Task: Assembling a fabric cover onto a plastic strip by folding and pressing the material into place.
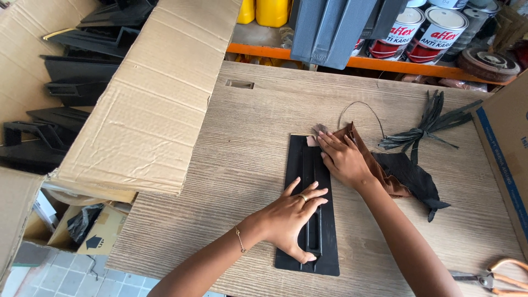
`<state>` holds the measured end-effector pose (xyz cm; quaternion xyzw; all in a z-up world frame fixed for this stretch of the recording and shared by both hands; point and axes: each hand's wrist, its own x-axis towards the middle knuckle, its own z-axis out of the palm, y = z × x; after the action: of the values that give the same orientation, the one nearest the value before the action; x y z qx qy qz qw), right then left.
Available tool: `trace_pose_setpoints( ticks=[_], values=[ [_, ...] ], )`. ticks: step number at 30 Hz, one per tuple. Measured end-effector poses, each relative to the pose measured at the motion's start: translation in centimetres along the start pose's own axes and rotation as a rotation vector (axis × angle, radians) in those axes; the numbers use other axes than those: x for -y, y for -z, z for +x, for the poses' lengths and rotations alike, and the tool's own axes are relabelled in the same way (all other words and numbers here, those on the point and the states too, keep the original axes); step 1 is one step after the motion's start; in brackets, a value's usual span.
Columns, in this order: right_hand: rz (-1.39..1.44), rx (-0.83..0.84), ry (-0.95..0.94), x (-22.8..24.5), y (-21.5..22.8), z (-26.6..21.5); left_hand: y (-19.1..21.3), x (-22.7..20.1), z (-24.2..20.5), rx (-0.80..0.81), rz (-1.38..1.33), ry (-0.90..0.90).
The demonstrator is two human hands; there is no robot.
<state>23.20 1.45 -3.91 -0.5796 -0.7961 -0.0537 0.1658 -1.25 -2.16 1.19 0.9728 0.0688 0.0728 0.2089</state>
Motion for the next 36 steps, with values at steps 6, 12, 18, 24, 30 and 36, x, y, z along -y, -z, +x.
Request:
trace_pose_setpoints(
  ticks=[6, 12, 18, 24, 30, 36],
  values=[
    [0.006, 0.032, 0.123, 2.9, 2.5, -3.3, 0.6, 0.5, -0.1, 0.059, 0.036, -0.010],
    [0.089, 0.020, 0.213, 6.6, 4.5, -6.2, 0.9, 0.6, 0.0, 0.115, 0.036, 0.017],
    [0.045, -0.003, 0.284, 8.4, 5.0, -8.2, -1.7, 0.0, -0.7, -0.318, 0.642, 0.098],
    [-0.027, -0.036, 0.285, 7.2, 3.5, -7.6, -3.0, -0.9, -0.2, -0.447, 0.718, 0.294],
    [-0.133, -0.057, 0.214, 4.6, 2.6, -3.4, -3.0, -0.8, -0.3, -0.454, 0.766, 0.312],
    [0.159, 0.019, 0.010, 0.2, 1.1, 0.1, -3.1, -0.6, -0.5, -0.458, 0.865, 0.314]
  ],
)
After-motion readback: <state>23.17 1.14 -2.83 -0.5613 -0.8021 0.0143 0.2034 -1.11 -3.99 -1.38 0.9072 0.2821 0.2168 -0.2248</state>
